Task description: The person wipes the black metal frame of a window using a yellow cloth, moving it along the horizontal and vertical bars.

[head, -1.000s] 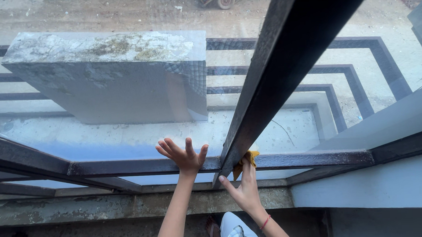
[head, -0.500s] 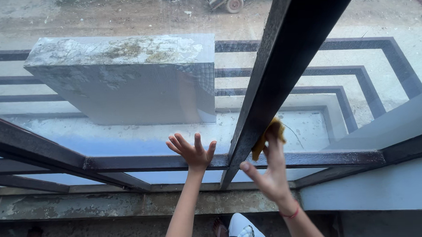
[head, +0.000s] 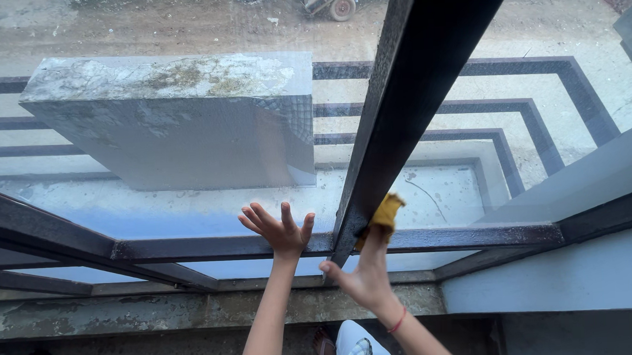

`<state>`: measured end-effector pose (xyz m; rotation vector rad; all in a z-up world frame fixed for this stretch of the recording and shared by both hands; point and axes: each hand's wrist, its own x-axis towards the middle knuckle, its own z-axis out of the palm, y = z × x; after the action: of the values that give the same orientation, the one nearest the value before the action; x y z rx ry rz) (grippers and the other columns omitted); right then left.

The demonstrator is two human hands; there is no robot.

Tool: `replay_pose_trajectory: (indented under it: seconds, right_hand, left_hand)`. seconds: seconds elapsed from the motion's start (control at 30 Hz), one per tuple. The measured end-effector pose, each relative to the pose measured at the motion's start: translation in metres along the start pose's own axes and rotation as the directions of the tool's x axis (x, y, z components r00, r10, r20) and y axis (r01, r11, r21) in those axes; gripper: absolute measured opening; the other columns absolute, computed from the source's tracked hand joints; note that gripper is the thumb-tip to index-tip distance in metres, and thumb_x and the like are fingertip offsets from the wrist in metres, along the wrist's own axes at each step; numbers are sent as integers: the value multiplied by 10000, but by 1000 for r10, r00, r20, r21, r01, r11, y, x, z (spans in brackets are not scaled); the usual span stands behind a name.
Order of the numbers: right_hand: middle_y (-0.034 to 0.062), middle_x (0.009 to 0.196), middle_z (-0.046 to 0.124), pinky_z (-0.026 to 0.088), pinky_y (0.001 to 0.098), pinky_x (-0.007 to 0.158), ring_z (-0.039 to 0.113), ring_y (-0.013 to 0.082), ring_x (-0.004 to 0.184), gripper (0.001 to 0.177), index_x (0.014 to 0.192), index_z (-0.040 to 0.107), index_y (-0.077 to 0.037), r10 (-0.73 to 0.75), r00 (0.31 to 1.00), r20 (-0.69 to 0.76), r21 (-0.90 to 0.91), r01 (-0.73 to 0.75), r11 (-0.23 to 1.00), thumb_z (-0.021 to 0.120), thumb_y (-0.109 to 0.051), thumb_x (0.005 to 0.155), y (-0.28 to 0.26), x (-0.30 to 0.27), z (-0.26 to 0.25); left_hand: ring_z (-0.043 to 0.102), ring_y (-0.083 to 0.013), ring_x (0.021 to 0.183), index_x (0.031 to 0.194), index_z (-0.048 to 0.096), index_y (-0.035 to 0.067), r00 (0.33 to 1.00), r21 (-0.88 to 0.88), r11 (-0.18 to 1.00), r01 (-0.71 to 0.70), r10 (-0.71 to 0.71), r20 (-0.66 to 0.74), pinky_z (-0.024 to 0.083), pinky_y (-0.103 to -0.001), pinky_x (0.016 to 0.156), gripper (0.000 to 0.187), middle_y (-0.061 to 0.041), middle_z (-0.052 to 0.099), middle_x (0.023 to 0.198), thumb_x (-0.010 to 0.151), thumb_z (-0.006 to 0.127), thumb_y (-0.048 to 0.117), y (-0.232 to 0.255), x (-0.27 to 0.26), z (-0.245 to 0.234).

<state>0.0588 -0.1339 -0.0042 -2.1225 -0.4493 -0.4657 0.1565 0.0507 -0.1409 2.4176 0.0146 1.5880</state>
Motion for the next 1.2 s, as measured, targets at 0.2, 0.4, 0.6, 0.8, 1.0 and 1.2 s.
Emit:
replay_pose_trajectory:
  seconds: [0.2,0.4,0.6,0.8,1.0,1.2]
  right_hand:
    - [334,1481,289,302,563,1149,309,478,1415,1214,1518,117,97,219,968,127,111,-233,966,660,-725,809,35,-36,29]
    - [333,1497,287,275,560,1160,281,467,1442,1249,1532,124,100,284,954,95,135,-295,946,621,-778,795,34,-33,26]
    - [263,1368,472,395,518,1118,460,412,1324,1252,1472,297,109,-1,999,-52,42,3,999,681,-812,717,-20,10,-27]
    - [260,1340,451,467,473,1080,480,389,1302,1238,1457,329,137,-213,962,-171,-84,201,976,661,-809,730,-56,48,-64]
    - [244,1321,479,466,474,1094,499,394,1290,1162,1468,338,123,-202,963,-176,-98,187,978,670,-748,775,-45,29,-41]
    - [248,1285,487,478,484,1021,519,400,1221,1073,1414,340,87,60,998,12,-22,-60,998,722,-700,792,-4,-14,-2]
  left_hand:
    - [-139,-398,1583,1668,-1,328,1000,8,1000,-17,17,-9,-82,-690,1231,800,-198,-126,1706,1043,350,684,-2,1,1]
    - [-133,-395,1584,1664,5,331,1000,16,1000,-11,11,3,-73,-695,1232,801,-189,-121,1707,1031,342,686,-2,0,1]
    - [-138,-400,1584,1669,11,325,1000,6,1000,-2,2,12,-69,-710,1225,804,-194,-122,1705,1036,350,686,-2,-1,2]
    - [-130,-393,1586,1664,15,338,1000,12,1000,-9,9,14,-54,-710,1231,800,-191,-112,1709,1032,362,684,-4,0,-1]
    - [-122,-392,1590,1667,24,333,1000,6,1000,1,-1,8,-52,-704,1236,792,-186,-108,1709,1038,351,687,-3,0,0]
    - [-121,-380,1591,1667,21,335,1000,-2,1000,-1,1,0,-55,-697,1242,784,-176,-113,1711,1040,333,687,-2,1,-2]
